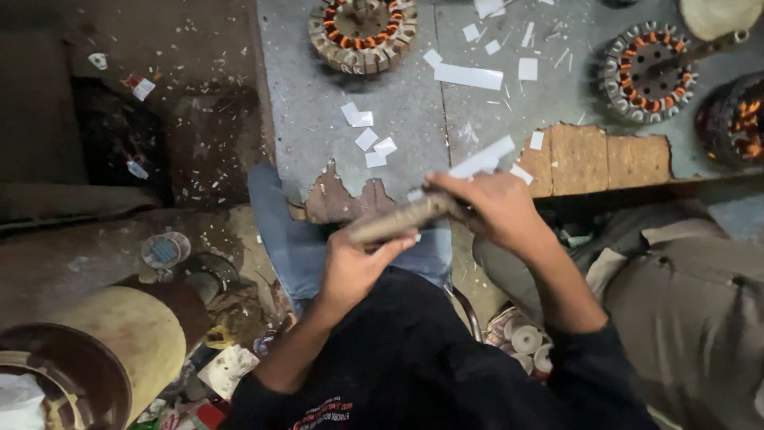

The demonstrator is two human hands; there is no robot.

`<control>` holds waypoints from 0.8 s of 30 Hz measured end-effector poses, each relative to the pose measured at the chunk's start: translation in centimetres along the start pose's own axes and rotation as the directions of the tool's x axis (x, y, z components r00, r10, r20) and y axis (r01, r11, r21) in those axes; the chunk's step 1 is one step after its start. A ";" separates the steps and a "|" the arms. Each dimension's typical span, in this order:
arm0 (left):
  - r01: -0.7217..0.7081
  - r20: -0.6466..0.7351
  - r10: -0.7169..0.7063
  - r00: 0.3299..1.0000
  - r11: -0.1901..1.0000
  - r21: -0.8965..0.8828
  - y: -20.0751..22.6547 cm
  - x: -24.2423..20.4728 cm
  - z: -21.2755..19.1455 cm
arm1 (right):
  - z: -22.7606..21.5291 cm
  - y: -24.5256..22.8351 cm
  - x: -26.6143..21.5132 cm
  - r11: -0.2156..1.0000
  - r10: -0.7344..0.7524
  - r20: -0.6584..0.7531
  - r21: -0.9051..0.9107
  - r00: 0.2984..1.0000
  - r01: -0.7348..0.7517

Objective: The person cuts a long white strip into small rectangular pieces using scissors and places them into slots on a circular motor stator. The person repeatedly cuts and inserts the pieces into the stator slots.

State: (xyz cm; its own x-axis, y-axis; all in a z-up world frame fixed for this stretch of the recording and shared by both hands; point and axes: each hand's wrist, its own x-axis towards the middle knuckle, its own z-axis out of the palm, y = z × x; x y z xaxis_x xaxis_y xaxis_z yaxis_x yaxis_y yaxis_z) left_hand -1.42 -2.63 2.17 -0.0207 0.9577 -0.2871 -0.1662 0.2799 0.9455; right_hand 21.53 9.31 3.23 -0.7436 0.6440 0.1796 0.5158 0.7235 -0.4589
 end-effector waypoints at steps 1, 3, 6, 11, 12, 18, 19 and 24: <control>-0.129 0.015 0.128 0.992 0.988 0.087 -0.1 -0.3 -0.2 | 0.1 -0.1 -0.5 1.000 -0.029 -0.030 0.007 0.999 0.029; -0.373 0.082 0.364 0.928 0.893 0.251 -0.4 -0.7 -0.4 | 0.4 -0.3 -1.1 0.996 -0.080 -0.091 0.020 0.993 0.083; -0.305 0.094 0.294 0.951 0.940 0.151 -0.7 -0.6 -0.2 | 0.3 -0.7 -1.4 0.991 -0.090 -0.157 0.085 0.984 0.104; -0.595 0.042 0.635 0.771 0.696 0.402 -0.2 0.7 0.5 | 0.2 -2.4 -2.0 0.976 0.041 -0.220 0.220 0.975 0.009; -0.587 -0.014 0.652 0.758 0.692 0.421 -0.3 1.1 0.7 | 0.7 -2.7 -2.4 0.976 0.069 -0.262 0.218 0.963 -0.010; -0.151 -0.212 0.046 0.976 0.846 -0.511 -0.7 3.1 1.7 | 6.8 -5.5 -4.0 0.678 0.488 -0.481 0.734 0.728 0.030; -0.126 -0.194 0.028 0.981 0.847 -0.517 -0.7 3.3 1.8 | 7.7 -5.6 -3.9 0.637 0.528 -0.468 0.770 0.709 0.034; -0.026 -0.117 -0.044 0.992 0.843 -0.537 -0.4 3.2 2.9 | 8.8 -6.0 -2.1 0.563 0.561 -0.437 0.824 0.703 0.063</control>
